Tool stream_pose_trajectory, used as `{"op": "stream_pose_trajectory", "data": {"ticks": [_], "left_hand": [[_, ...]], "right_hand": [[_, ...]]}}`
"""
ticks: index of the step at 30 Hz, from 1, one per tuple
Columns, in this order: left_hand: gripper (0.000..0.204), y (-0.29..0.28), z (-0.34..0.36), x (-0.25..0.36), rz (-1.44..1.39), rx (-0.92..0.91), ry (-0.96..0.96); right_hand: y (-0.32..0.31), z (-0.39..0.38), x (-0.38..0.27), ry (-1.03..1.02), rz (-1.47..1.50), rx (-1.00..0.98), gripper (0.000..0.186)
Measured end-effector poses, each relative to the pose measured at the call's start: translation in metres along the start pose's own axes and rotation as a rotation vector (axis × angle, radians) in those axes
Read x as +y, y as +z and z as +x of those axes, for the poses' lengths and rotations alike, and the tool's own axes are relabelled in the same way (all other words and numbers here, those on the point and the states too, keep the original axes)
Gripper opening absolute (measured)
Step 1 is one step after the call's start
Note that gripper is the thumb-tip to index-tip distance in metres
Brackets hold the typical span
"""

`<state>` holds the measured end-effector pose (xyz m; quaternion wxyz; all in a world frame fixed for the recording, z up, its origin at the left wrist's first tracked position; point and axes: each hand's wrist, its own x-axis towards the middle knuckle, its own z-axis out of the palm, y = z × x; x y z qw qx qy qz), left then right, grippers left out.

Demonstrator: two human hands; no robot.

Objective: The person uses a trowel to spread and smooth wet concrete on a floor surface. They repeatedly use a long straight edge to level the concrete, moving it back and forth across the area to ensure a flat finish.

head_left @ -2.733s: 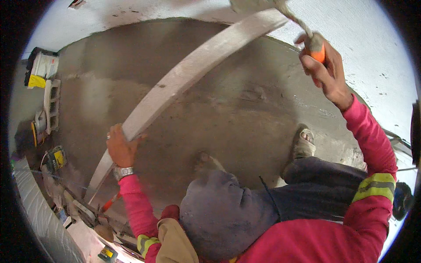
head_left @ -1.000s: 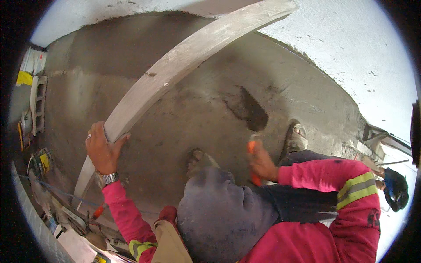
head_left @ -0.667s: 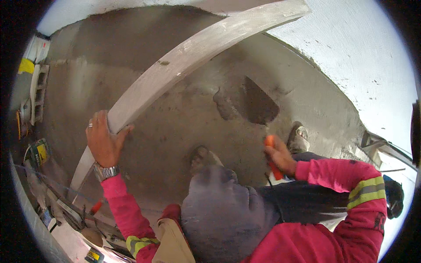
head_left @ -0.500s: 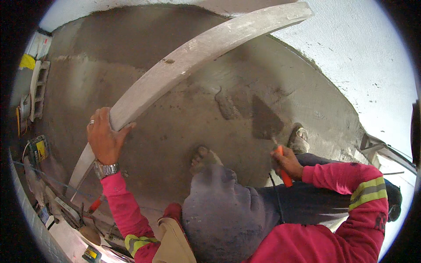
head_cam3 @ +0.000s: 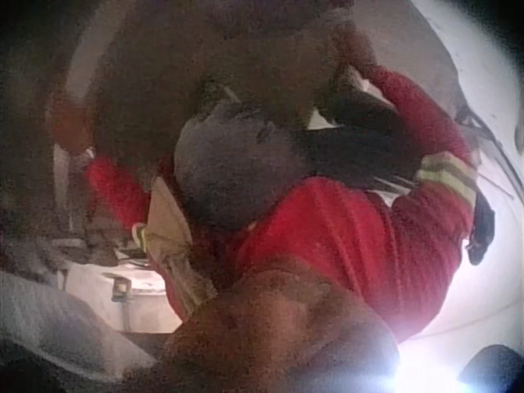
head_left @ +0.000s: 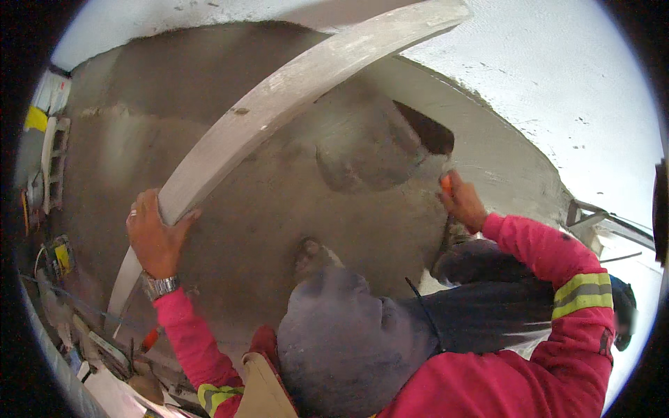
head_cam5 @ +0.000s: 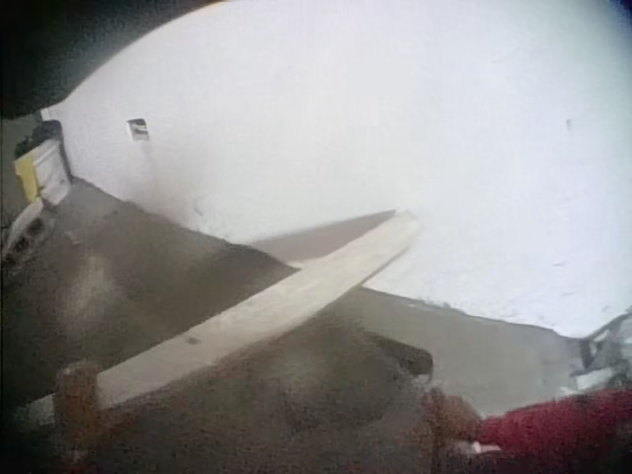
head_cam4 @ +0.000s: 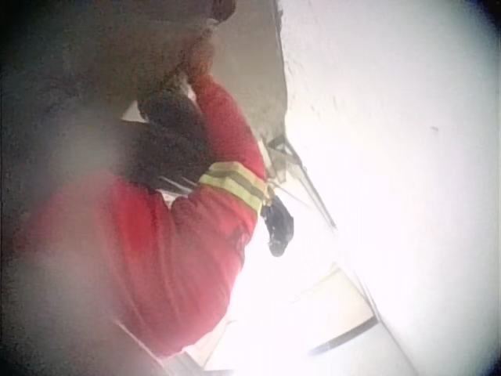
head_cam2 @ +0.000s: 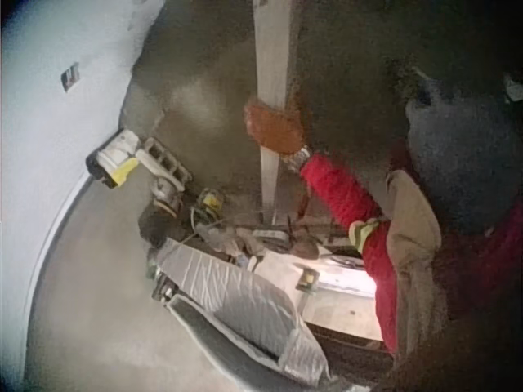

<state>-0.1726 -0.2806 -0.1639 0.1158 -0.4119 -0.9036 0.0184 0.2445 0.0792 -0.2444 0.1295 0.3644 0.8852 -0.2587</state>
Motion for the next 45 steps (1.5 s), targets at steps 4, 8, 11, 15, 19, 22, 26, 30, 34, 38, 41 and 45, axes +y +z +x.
{"op": "stream_pose_trajectory", "data": {"ticks": [4,8,11,15,19,22,26,30,34,38,41,45], "left_hand": [[0.072,-0.004,0.003,0.005,-0.028,-0.018,-0.011],[0.071,-0.001,0.004,0.003,0.011,-0.013,0.0],[0.071,-0.001,0.002,0.0,-0.026,-0.037,-0.015],[0.071,0.001,0.001,-0.001,0.006,0.005,0.03],[0.071,-0.003,0.004,0.004,-0.004,-0.042,0.006],[0.072,-0.001,0.001,0.0,0.004,0.002,0.037],[0.073,-0.008,0.002,0.002,-0.008,-0.018,0.013],[0.071,-0.006,0.003,0.003,-0.027,-0.001,0.022],[0.069,-0.001,0.004,0.003,-0.011,0.023,0.047],[0.069,-0.002,0.0,-0.002,0.008,0.007,0.045],[0.069,-0.004,0.0,-0.003,-0.018,-0.034,0.034],[0.069,-0.005,0.002,-0.002,-0.055,-0.043,0.022]], "right_hand": [[-0.033,0.029,0.055,0.06,-0.235,0.142,0.042],[-0.049,0.051,0.073,0.076,-0.283,0.167,0.04],[-0.054,0.067,0.064,0.097,-0.256,0.11,0.038],[-0.05,0.09,0.062,0.071,-0.248,0.184,0.035],[-0.045,0.099,0.053,0.117,-0.282,0.161,0.034],[-0.038,0.087,0.052,0.134,-0.288,0.113,0.03],[-0.026,0.061,0.04,0.152,-0.238,0.057,0.028],[-0.016,0.028,0.035,0.078,-0.155,-0.023,0.026],[-0.001,0.0,0.031,-0.03,-0.111,-0.045,0.024],[-0.008,-0.016,0.019,-0.097,-0.141,-0.195,0.031],[-0.023,-0.031,0.016,-0.025,-0.077,-0.131,0.034],[-0.001,-0.03,0.05,0.405,0.102,0.105,0.034]]}}
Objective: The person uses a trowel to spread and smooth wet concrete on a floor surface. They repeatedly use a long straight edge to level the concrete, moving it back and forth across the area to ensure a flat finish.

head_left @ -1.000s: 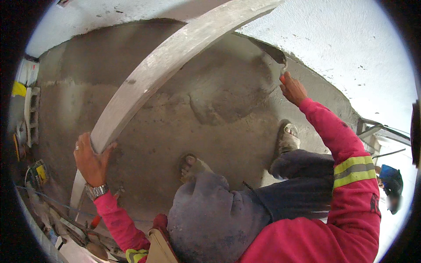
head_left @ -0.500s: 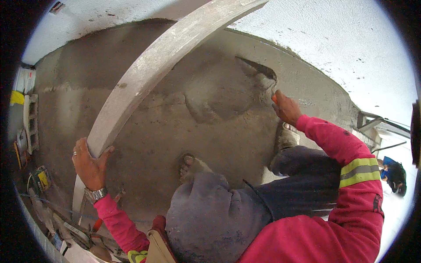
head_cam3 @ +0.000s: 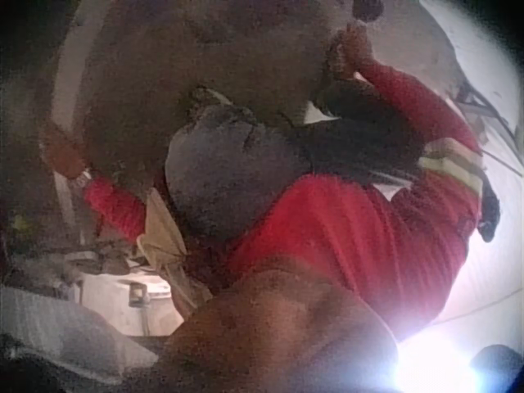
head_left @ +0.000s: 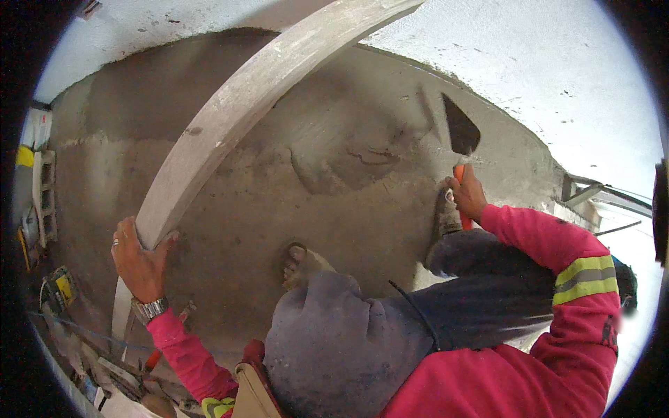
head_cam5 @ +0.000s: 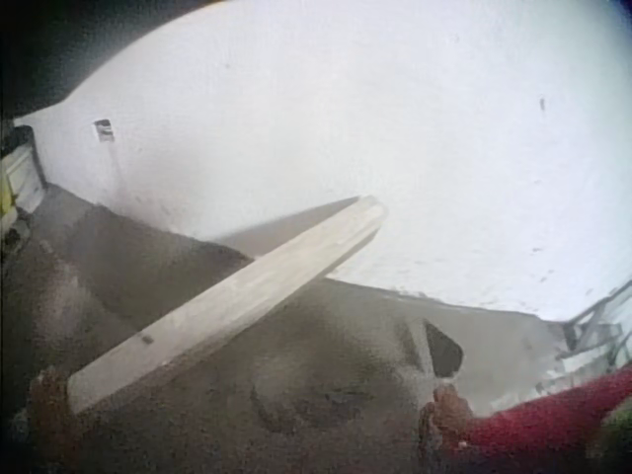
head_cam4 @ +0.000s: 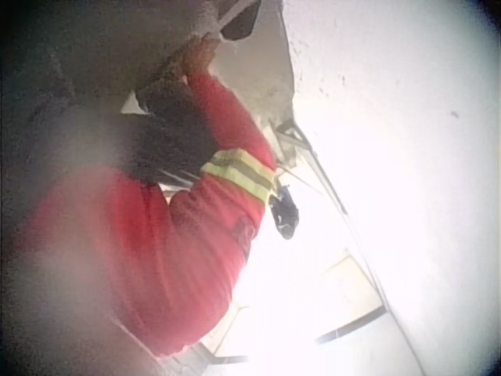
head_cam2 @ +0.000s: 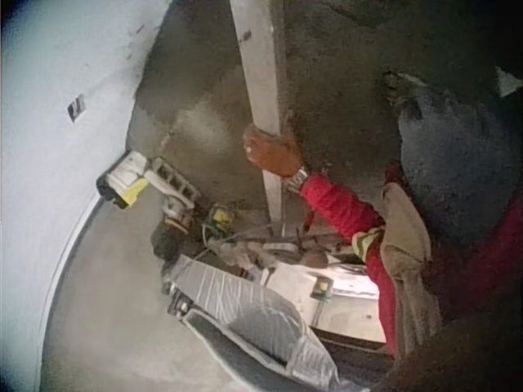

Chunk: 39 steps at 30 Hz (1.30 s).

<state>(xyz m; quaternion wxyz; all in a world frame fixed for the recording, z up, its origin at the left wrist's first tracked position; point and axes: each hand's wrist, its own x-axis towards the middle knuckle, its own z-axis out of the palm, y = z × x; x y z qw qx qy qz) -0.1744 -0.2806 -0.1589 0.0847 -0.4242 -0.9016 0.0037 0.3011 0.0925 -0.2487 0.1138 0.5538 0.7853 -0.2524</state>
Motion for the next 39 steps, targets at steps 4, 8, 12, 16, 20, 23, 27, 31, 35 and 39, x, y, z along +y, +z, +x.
{"op": "stream_pose_trajectory", "data": {"ticks": [4,8,12,16,20,23,27,31,35,39], "left_hand": [[0.07,0.002,-0.001,0.001,-0.009,0.062,0.029],[0.069,0.007,-0.002,-0.003,0.026,0.063,0.03],[0.07,0.003,-0.004,-0.004,-0.014,0.033,0.018],[0.07,0.0,0.004,0.003,-0.056,0.034,-0.009],[0.07,-0.002,0.0,-0.001,-0.047,0.105,0.054],[0.069,-0.003,0.001,0.003,-0.028,0.106,0.056],[0.066,-0.003,0.003,-0.001,-0.036,0.144,0.089],[0.064,-0.005,0.006,0.005,-0.067,0.106,0.064],[0.062,-0.003,0.006,0.005,-0.088,0.118,0.095],[0.062,-0.006,0.0,-0.004,-0.082,0.111,0.065]], "right_hand": [[0.046,0.004,0.028,0.228,0.12,0.107,0.033],[0.088,-0.035,-0.023,0.277,0.368,-0.05,0.033],[0.09,-0.082,-0.123,0.207,0.462,-0.349,0.037],[0.111,-0.101,-0.162,-0.122,0.353,-0.364,0.039],[0.088,-0.1,-0.189,-0.164,0.381,-0.472,0.04],[0.081,-0.094,-0.164,-0.079,0.383,-0.402,0.039],[0.099,-0.095,-0.157,-0.145,0.335,-0.316,0.035],[0.131,-0.099,-0.196,-0.361,0.389,-0.319,0.034],[0.109,-0.067,-0.199,-0.503,0.139,-0.385,0.035],[0.032,-0.013,-0.131,-0.824,-0.31,-0.407,0.029]]}}
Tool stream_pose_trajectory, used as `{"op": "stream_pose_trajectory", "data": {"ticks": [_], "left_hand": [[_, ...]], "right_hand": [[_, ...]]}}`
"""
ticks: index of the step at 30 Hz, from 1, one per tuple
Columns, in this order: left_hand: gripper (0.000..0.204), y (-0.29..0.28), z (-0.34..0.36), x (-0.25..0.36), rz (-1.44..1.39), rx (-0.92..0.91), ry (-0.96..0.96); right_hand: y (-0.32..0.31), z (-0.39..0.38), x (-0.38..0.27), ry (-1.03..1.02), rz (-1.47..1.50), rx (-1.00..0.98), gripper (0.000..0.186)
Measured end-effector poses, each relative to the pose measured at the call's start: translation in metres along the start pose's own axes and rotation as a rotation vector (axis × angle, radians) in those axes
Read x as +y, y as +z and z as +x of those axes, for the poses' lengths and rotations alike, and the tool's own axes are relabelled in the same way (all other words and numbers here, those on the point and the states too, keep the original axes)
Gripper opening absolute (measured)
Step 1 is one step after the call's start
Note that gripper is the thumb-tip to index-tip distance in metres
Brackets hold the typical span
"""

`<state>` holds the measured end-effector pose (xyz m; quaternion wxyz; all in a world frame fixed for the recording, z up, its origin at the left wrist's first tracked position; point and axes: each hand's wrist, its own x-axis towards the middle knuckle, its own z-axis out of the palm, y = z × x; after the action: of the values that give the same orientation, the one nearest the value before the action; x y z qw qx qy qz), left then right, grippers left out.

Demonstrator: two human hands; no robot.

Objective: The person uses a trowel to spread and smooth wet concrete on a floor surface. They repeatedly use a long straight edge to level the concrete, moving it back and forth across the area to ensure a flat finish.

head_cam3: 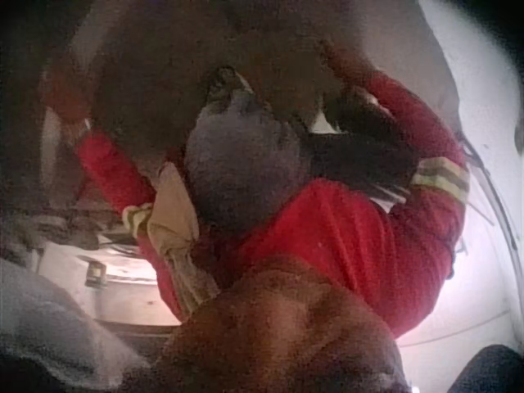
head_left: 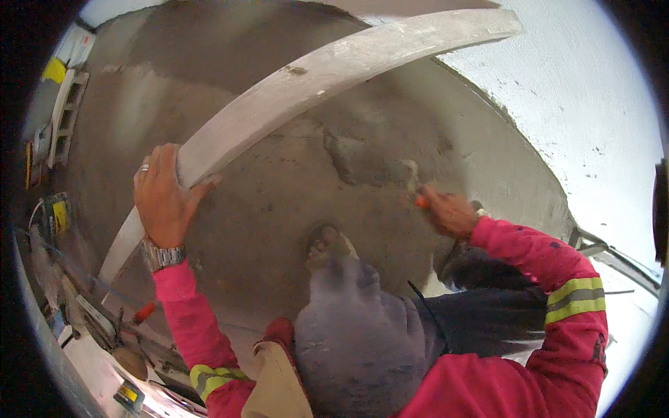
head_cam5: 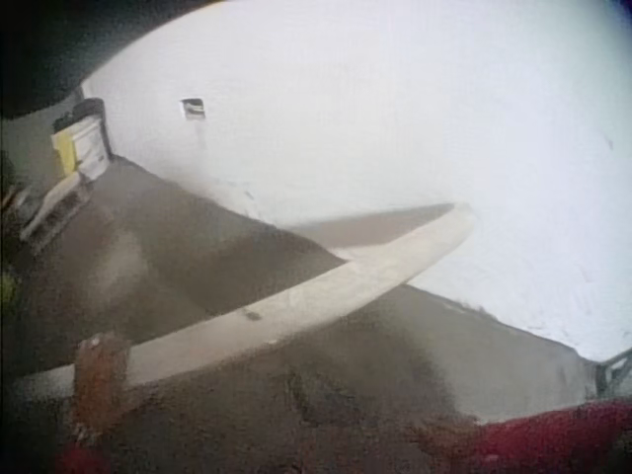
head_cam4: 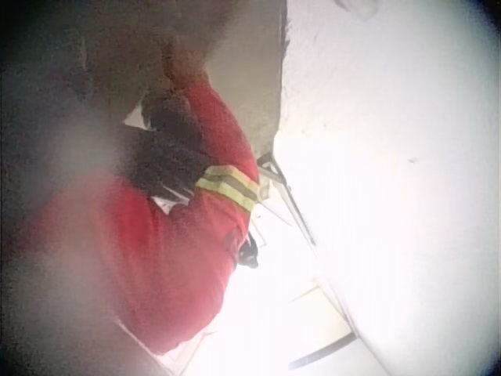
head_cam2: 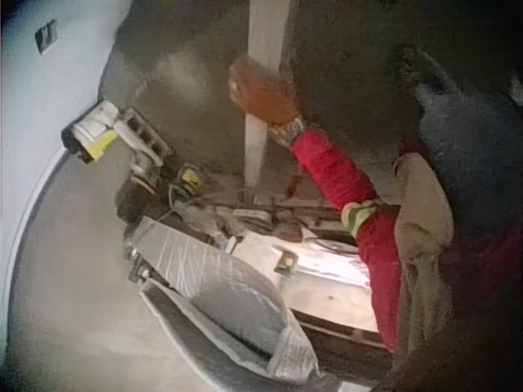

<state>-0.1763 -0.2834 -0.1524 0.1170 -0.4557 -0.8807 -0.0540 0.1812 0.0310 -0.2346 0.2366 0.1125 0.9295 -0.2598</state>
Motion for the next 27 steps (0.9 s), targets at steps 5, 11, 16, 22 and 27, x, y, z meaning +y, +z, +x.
{"op": "stream_pose_trajectory", "data": {"ticks": [5,11,16,22,27], "left_hand": [[0.062,-0.004,0.003,0.006,0.013,-0.04,-0.035],[0.062,-0.005,0.003,0.002,0.059,0.015,0.005],[0.064,-0.01,0.008,0.009,0.042,-0.05,-0.041],[0.064,-0.01,0.003,0.002,0.042,-0.062,-0.022],[0.065,-0.008,0.003,0.0,0.033,-0.068,-0.041]], "right_hand": [[-0.027,-0.013,0.064,-0.216,-0.483,-0.288,0.029],[-0.009,0.079,0.027,-0.353,-0.457,-0.101,0.035],[-0.013,0.151,-0.049,-0.364,-0.374,0.056,0.032],[-0.017,0.06,-0.058,-0.092,0.124,0.093,0.025],[-0.015,0.015,-0.056,0.364,0.499,-0.057,0.027]]}}
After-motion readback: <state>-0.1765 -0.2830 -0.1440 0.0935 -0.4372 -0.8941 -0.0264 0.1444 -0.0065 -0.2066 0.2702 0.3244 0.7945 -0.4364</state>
